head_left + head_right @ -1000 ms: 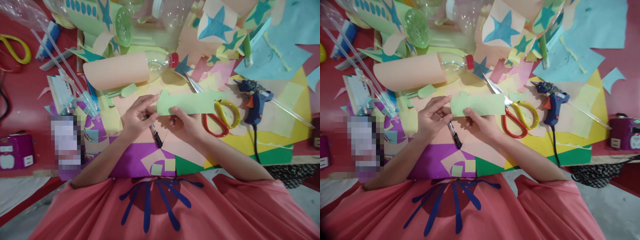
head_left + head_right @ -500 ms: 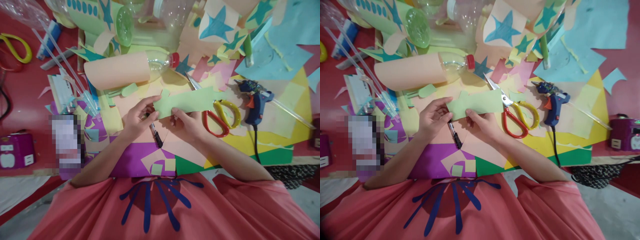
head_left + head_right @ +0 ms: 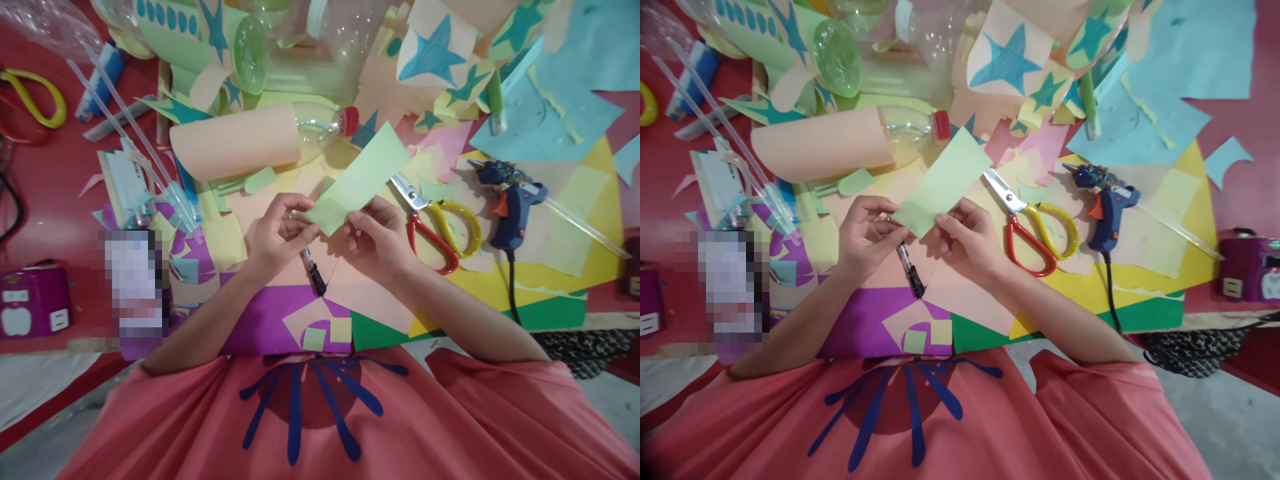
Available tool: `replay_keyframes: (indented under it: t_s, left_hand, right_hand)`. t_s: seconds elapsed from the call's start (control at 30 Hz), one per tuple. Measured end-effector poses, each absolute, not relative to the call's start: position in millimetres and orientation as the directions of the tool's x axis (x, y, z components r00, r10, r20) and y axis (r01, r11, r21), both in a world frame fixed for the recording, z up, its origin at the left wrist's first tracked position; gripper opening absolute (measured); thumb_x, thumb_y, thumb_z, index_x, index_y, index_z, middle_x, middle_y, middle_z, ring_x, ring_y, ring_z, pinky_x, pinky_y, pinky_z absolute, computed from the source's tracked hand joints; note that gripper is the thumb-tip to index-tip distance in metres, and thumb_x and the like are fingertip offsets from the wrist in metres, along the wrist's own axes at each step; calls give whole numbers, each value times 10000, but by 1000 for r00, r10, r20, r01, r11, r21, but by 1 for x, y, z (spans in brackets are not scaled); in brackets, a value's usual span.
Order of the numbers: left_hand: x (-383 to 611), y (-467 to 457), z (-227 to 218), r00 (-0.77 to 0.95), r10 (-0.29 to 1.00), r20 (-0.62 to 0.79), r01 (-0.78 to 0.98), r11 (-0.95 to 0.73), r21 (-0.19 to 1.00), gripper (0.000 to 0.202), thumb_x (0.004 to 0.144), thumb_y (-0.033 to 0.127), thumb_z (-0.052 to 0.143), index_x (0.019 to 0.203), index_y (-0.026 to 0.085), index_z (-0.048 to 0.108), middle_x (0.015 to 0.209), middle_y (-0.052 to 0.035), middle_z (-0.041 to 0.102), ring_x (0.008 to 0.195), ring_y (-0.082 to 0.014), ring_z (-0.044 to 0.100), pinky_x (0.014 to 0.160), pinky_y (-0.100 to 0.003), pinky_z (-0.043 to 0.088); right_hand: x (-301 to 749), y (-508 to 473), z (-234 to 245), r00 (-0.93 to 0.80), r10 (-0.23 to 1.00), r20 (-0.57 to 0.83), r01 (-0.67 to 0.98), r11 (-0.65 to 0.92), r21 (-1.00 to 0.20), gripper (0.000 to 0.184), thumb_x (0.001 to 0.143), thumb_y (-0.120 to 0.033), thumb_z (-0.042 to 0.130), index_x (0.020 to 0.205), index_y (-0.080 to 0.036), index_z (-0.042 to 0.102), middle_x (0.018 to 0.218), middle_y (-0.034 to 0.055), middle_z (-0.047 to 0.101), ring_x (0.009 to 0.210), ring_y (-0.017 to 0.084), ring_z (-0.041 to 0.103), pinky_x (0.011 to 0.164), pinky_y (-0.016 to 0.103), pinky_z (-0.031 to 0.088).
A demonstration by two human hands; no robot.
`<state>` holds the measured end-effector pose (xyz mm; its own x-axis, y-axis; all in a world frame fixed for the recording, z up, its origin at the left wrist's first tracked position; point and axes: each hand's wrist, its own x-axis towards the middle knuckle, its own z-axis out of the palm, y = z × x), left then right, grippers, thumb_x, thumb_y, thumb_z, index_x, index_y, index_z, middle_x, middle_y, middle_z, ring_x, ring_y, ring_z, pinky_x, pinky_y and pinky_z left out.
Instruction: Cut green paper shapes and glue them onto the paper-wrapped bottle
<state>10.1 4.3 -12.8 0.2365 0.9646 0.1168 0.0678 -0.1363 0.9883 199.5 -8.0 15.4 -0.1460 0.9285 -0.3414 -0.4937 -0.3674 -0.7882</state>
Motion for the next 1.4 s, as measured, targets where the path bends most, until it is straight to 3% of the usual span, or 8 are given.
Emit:
replay_keyframes:
  t_s: [0.17, 0.37, 0.5, 0.6, 0.8, 1.03, 1.3, 1.4]
  left_hand:
    - [11, 4, -9, 272, 956, 107, 119, -143, 983, 322, 875, 451, 763, 1045, 238, 590, 973, 1, 693, 719, -114, 745, 650, -215, 612]
    - [7, 7, 0, 414, 859, 300, 248, -424, 871, 118, 893, 331, 744, 933, 236, 686, 982, -46, 750, 806, -147, 703, 637, -238, 546]
    - [4, 8, 6, 512, 791, 336, 209, -494, 844, 363, 988, 560, 585, 970, 235, 745, 966, -82, 761, 864, -186, 709, 737, -300, 572]
    - [5, 8, 5, 504, 780, 372, 208, -527, 824, 391, 1019, 532, 548, 896, 233, 769, 859, -61, 758, 835, -173, 708, 746, -286, 564]
    - [10, 2, 4, 487, 823, 292, 262, -457, 850, 142, 967, 312, 662, 979, 240, 784, 888, -28, 748, 627, -90, 616, 539, -193, 473]
    - [10, 5, 2, 380, 857, 348, 223, -450, 865, 192, 928, 250, 700, 1098, 229, 786, 986, -47, 759, 891, -151, 706, 735, -235, 558]
    - [9, 6, -6, 208, 949, 238, 191, -278, 941, 253, 919, 333, 709, 1139, 216, 754, 1067, -64, 729, 896, -141, 700, 701, -213, 545]
    - [9, 5, -6, 216, 952, 218, 168, -256, 952, 274, 926, 361, 713, 1156, 216, 747, 1089, -71, 732, 937, -150, 708, 733, -219, 551]
  right_hand:
    - [200, -4, 19, -117, 919, -376, -474, -384, -793, 381, 722, -438, 889, 683, -232, 571, 548, -74, 607, 405, 64, 525, 405, 205, 427]
    - [201, -3, 18, -59, 936, -348, -468, -334, -819, 388, 739, -452, 890, 687, -236, 571, 539, -85, 559, 396, 56, 468, 408, 219, 398]
    - [203, -3, 15, 5, 945, -328, -419, -296, -858, 369, 732, -471, 896, 687, -227, 623, 532, -75, 572, 389, 45, 435, 394, 209, 350]
    - [203, -3, 15, 5, 937, -350, -415, -316, -853, 377, 696, -492, 913, 681, -225, 647, 516, -76, 568, 375, 41, 410, 375, 202, 292]
    - [204, -2, 18, -30, 938, -345, -357, -332, -873, 369, 727, -490, 887, 674, -228, 632, 547, -67, 593, 399, 47, 427, 406, 210, 351]
    - [205, -1, 16, -1, 965, -261, -366, -243, -898, 355, 777, -451, 861, 833, -261, 567, 584, -104, 602, 404, 54, 485, 403, 194, 378]
    - [205, -3, 13, -35, 966, -257, -242, -258, -935, 393, 770, -507, 863, 796, -223, 593, 655, -53, 669, 462, 60, 552, 464, 206, 451]
    - [210, -5, 23, -102, 974, -200, -107, -211, -972, 396, 885, -575, 733, 782, -226, 575, 678, -22, 689, 489, 87, 580, 477, 230, 459]
